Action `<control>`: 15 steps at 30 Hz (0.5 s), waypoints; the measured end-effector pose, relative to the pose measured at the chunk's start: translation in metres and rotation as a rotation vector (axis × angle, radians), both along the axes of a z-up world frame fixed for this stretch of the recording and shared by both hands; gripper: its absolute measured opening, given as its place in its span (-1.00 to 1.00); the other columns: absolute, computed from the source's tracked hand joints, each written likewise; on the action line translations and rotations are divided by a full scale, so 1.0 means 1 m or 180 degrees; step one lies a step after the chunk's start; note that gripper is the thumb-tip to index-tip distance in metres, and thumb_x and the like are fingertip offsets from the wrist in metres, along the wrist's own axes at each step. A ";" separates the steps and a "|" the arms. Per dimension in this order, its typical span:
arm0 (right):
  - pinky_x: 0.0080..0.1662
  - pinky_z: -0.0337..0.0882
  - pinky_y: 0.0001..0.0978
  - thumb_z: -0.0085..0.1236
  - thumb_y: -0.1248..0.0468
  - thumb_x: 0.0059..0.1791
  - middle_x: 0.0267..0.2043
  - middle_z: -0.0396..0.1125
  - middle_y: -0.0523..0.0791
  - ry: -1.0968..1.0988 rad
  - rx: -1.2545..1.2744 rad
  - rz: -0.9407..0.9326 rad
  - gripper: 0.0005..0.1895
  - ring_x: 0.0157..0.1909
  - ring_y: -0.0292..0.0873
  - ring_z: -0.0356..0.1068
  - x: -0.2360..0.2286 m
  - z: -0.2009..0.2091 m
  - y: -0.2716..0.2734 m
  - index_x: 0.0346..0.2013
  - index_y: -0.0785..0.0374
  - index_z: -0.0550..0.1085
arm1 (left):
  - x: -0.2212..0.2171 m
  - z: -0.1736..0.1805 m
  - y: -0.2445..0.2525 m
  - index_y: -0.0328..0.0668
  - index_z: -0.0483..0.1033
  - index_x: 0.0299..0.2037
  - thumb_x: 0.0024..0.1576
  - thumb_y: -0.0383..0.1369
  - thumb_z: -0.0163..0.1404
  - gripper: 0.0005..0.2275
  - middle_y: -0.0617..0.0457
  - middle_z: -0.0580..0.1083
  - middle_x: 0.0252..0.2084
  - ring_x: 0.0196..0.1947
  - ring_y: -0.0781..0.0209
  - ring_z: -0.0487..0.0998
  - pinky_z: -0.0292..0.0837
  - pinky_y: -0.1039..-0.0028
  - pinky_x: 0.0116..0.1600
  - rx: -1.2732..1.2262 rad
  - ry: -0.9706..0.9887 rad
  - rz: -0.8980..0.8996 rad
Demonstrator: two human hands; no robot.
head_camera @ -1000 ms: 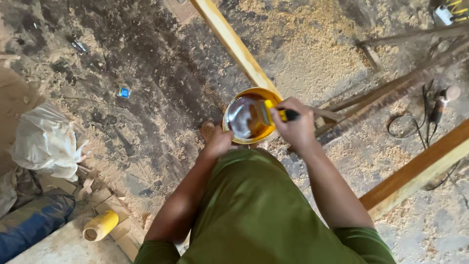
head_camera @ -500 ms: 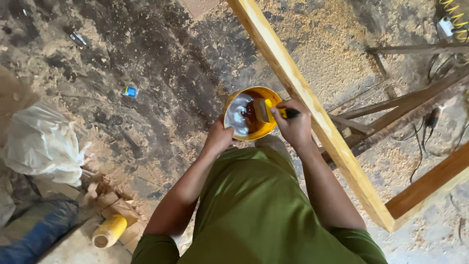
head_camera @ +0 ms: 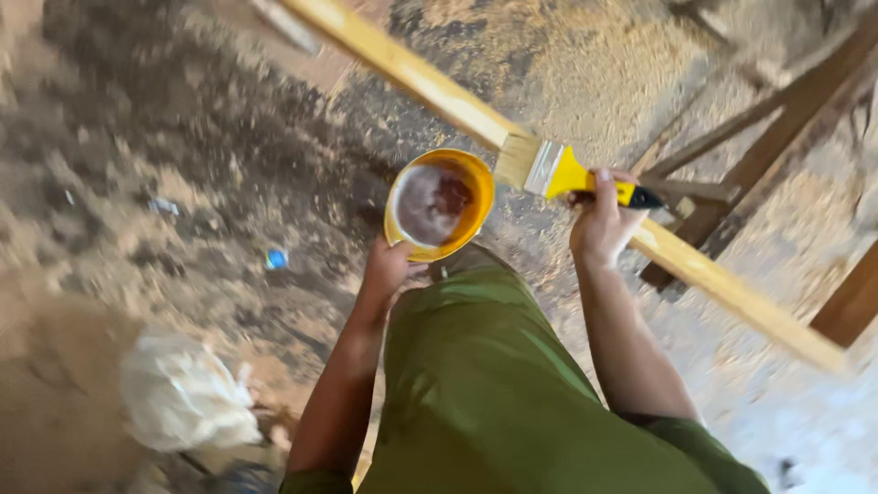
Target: The person applies a brown liquid finish to a wooden frame using a paintbrush. They repeatedly dip the brush into a yellow container and brush the liquid onto the frame's surface.
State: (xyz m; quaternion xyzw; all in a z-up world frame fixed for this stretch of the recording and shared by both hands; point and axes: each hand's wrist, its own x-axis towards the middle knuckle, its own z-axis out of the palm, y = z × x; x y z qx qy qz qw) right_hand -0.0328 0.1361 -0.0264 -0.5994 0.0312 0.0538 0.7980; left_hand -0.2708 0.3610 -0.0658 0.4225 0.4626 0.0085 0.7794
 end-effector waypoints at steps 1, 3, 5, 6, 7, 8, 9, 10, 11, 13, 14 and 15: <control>-0.39 0.47 -0.33 0.18 0.35 0.10 -0.29 0.40 -0.01 -0.0103 -0.0189 -0.0016 -0.86 -0.44 -0.17 0.42 0.009 -0.012 0.002 -0.16 0.38 0.43 | 0.004 -0.002 0.011 -0.48 0.42 0.10 0.17 -0.51 -0.10 -0.70 -0.19 0.54 -0.08 -0.20 -0.03 0.65 0.65 0.19 -0.18 0.0019 -0.0098 -0.0017; -0.37 0.49 -0.34 0.21 0.33 0.10 -0.30 0.41 -0.03 -0.0179 -0.0798 -0.0109 -0.86 -0.41 -0.19 0.43 0.017 -0.033 -0.005 -0.17 0.38 0.46 | 0.011 -0.002 0.035 -0.48 0.43 0.08 0.12 -0.54 -0.13 -0.69 -0.18 0.56 -0.10 -0.20 -0.03 0.68 0.67 0.22 -0.18 -0.0064 -0.0020 -0.0220; -0.36 0.47 -0.37 0.24 0.32 0.11 -0.33 0.42 -0.04 -0.0114 -0.1605 -0.0180 -0.84 -0.40 -0.21 0.43 0.014 -0.047 -0.017 -0.18 0.40 0.50 | 0.014 0.006 0.063 -0.48 0.45 0.05 0.10 -0.55 -0.15 -0.69 -0.17 0.58 -0.12 -0.22 -0.04 0.68 0.68 0.24 -0.18 -0.0004 0.0116 -0.0421; -0.37 0.50 -0.39 0.25 0.30 0.09 -0.33 0.43 -0.06 0.0046 -0.2014 -0.0391 -0.84 -0.40 -0.24 0.45 0.014 -0.049 -0.033 -0.18 0.38 0.51 | 0.021 0.008 0.076 -0.48 0.46 0.04 0.10 -0.55 -0.16 -0.69 -0.16 0.58 -0.13 -0.24 -0.04 0.68 0.68 0.24 -0.18 0.0083 0.0158 -0.0491; -0.37 0.53 -0.42 0.26 0.29 0.08 -0.34 0.45 -0.09 0.0224 -0.2417 -0.0599 -0.84 -0.41 -0.27 0.47 0.009 -0.047 -0.051 -0.19 0.36 0.52 | 0.027 0.009 0.088 -0.48 0.47 0.02 0.10 -0.55 -0.17 -0.70 -0.16 0.58 -0.15 -0.26 -0.04 0.67 0.68 0.25 -0.18 0.0171 0.0196 -0.0561; -0.37 0.56 -0.45 0.27 0.27 0.06 -0.34 0.47 -0.11 0.0396 -0.2805 -0.0734 -0.83 -0.41 -0.29 0.49 0.006 -0.045 -0.070 -0.19 0.34 0.53 | 0.032 0.010 0.095 -0.50 0.48 0.01 0.10 -0.56 -0.15 -0.71 -0.16 0.59 -0.13 -0.22 -0.01 0.66 0.65 0.27 -0.14 0.0370 0.0105 -0.0707; -0.33 0.50 -0.42 0.31 0.30 0.11 -0.35 0.48 -0.07 -0.0067 -0.3347 -0.0834 -0.86 -0.40 -0.25 0.47 0.004 -0.040 -0.093 -0.21 0.34 0.57 | 0.036 0.012 0.101 -0.51 0.50 0.00 0.11 -0.57 -0.13 -0.72 -0.16 0.59 -0.11 -0.19 0.02 0.65 0.62 0.29 -0.11 0.0567 0.0008 -0.0853; -0.29 0.44 -0.38 0.35 0.33 0.16 -0.36 0.49 -0.03 -0.0525 -0.3882 -0.0914 -0.87 -0.39 -0.21 0.45 -0.003 -0.032 -0.113 -0.22 0.34 0.61 | 0.039 0.015 0.109 -0.53 0.51 -0.01 0.11 -0.58 -0.11 -0.73 -0.15 0.59 -0.10 -0.15 0.05 0.64 0.59 0.32 -0.07 0.0765 -0.0085 -0.1004; -0.29 0.45 -0.40 0.33 0.34 0.15 -0.35 0.48 -0.05 -0.0513 -0.3604 -0.1178 -0.88 -0.37 -0.22 0.45 -0.012 -0.027 -0.126 -0.23 0.33 0.59 | 0.041 0.018 0.115 -0.55 0.53 -0.03 0.12 -0.58 -0.11 -0.74 -0.18 0.59 -0.11 -0.16 0.03 0.63 0.58 0.29 -0.08 0.0783 -0.0063 -0.1145; -0.24 0.50 -0.44 0.26 0.37 0.14 -0.26 0.47 -0.07 -0.0789 -0.3496 -0.1502 -0.93 -0.29 -0.24 0.48 -0.017 -0.017 -0.148 -0.22 0.32 0.55 | 0.052 0.021 0.120 -0.59 0.55 -0.07 0.14 -0.58 -0.12 -0.75 -0.22 0.58 -0.14 -0.18 0.00 0.61 0.54 0.25 -0.10 0.0862 -0.0064 -0.1387; -0.21 0.54 -0.46 0.22 0.39 0.13 -0.18 0.47 -0.07 -0.1024 -0.3696 -0.1567 -0.96 -0.23 -0.25 0.51 -0.020 -0.013 -0.151 -0.20 0.31 0.54 | 0.057 0.024 0.124 -0.58 0.53 -0.05 0.13 -0.58 -0.14 -0.74 -0.23 0.58 -0.13 -0.19 -0.03 0.62 0.58 0.22 -0.10 0.0526 -0.0056 -0.1249; -0.17 0.58 -0.48 0.17 0.41 0.13 -0.10 0.46 -0.07 -0.1258 -0.3899 -0.1626 -0.99 -0.16 -0.26 0.53 -0.021 -0.011 -0.142 -0.18 0.30 0.53 | 0.061 0.029 0.129 -0.58 0.51 -0.04 0.12 -0.58 -0.17 -0.73 -0.23 0.57 -0.13 -0.19 -0.06 0.64 0.61 0.20 -0.10 0.0192 -0.0040 -0.1110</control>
